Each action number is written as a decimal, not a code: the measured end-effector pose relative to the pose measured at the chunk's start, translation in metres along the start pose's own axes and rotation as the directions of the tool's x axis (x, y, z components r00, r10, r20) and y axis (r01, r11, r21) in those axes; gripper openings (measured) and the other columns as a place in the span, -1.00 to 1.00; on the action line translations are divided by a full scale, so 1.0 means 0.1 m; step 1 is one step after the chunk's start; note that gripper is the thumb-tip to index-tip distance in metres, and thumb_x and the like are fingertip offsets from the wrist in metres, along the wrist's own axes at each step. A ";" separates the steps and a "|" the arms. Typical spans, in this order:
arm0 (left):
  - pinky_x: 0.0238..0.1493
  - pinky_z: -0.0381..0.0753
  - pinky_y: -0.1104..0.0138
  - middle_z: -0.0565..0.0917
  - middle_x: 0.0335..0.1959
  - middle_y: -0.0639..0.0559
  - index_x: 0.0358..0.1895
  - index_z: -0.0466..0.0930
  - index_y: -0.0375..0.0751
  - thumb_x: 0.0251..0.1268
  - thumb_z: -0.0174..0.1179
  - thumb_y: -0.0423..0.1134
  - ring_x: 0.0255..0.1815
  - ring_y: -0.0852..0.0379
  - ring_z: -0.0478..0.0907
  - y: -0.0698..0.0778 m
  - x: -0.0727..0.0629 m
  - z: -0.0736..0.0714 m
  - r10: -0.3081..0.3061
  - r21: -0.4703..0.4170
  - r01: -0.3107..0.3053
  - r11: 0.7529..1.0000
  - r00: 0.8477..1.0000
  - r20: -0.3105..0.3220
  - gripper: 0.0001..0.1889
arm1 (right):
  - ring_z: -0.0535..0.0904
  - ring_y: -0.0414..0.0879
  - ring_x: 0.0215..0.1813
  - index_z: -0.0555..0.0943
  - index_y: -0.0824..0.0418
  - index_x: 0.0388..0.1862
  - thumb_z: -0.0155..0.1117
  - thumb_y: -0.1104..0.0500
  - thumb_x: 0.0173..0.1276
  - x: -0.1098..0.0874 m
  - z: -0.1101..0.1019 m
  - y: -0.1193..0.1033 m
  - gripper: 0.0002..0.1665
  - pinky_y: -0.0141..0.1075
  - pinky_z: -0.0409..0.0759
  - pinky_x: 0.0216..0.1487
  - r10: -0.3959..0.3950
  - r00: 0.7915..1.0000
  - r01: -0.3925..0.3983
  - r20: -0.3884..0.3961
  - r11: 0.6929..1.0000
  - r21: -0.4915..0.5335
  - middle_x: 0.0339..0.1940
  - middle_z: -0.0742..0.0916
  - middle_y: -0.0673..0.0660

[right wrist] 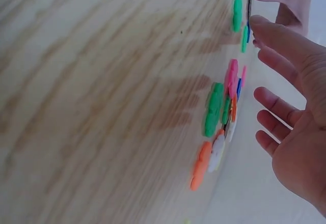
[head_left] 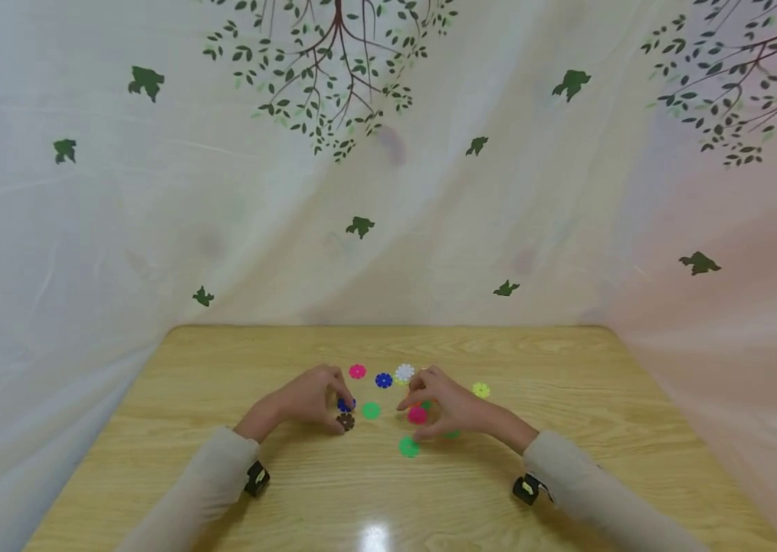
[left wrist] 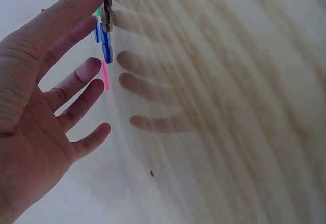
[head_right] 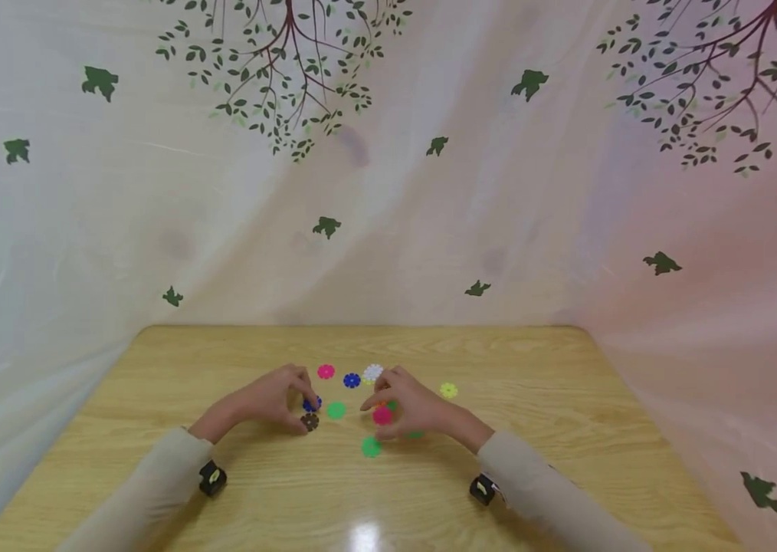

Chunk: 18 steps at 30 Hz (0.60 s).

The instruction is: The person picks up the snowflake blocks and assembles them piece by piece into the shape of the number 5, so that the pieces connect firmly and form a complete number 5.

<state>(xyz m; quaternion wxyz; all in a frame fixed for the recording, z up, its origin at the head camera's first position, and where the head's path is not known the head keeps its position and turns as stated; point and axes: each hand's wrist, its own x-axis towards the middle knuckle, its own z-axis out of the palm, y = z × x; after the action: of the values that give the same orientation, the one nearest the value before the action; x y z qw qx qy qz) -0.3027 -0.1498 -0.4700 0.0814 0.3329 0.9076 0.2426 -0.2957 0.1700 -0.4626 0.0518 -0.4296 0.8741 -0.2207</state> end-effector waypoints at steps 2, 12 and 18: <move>-0.16 0.40 0.35 0.58 -0.24 0.15 -0.24 0.84 0.09 -0.12 0.64 -0.06 -0.18 0.13 0.41 0.03 0.01 0.00 0.005 0.018 -0.006 1.000 1.000 0.007 -0.71 | 0.29 -0.15 0.09 0.77 -0.04 0.06 0.63 -0.03 0.12 0.00 0.02 -0.01 -0.52 -0.31 0.43 0.06 -0.009 1.000 0.009 0.017 1.000 -0.009 0.08 0.57 0.00; -0.27 0.36 0.44 0.58 -0.30 0.16 -0.23 0.86 0.04 -0.05 0.62 -0.04 -0.28 0.24 0.35 0.03 0.05 -0.05 0.060 0.137 -0.063 0.989 0.998 0.025 -0.72 | 0.27 -0.20 0.04 0.80 -0.14 -0.11 0.69 -0.06 0.01 0.03 0.06 -0.09 -0.59 -0.36 0.37 0.03 -0.120 0.991 0.125 0.058 0.988 -0.095 -0.08 0.56 -0.08; -0.26 0.35 0.45 0.62 -0.32 0.17 -0.22 0.86 0.02 -0.02 0.61 -0.04 -0.30 0.28 0.34 0.06 0.06 -0.04 0.083 0.153 -0.089 0.984 0.996 0.042 -0.72 | 0.24 -0.22 0.03 0.81 -0.15 -0.15 0.66 -0.08 0.07 0.02 0.07 -0.10 -0.67 -0.39 0.31 -0.01 -0.127 0.988 0.135 0.092 0.987 -0.092 -0.10 0.57 -0.11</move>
<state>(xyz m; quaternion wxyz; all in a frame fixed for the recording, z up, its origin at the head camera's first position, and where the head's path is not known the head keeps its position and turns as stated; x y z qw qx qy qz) -0.3058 -0.1436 -0.4633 0.0607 0.3814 0.9069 0.1687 -0.2873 0.1609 -0.4639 0.0536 -0.4972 0.8507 -0.1617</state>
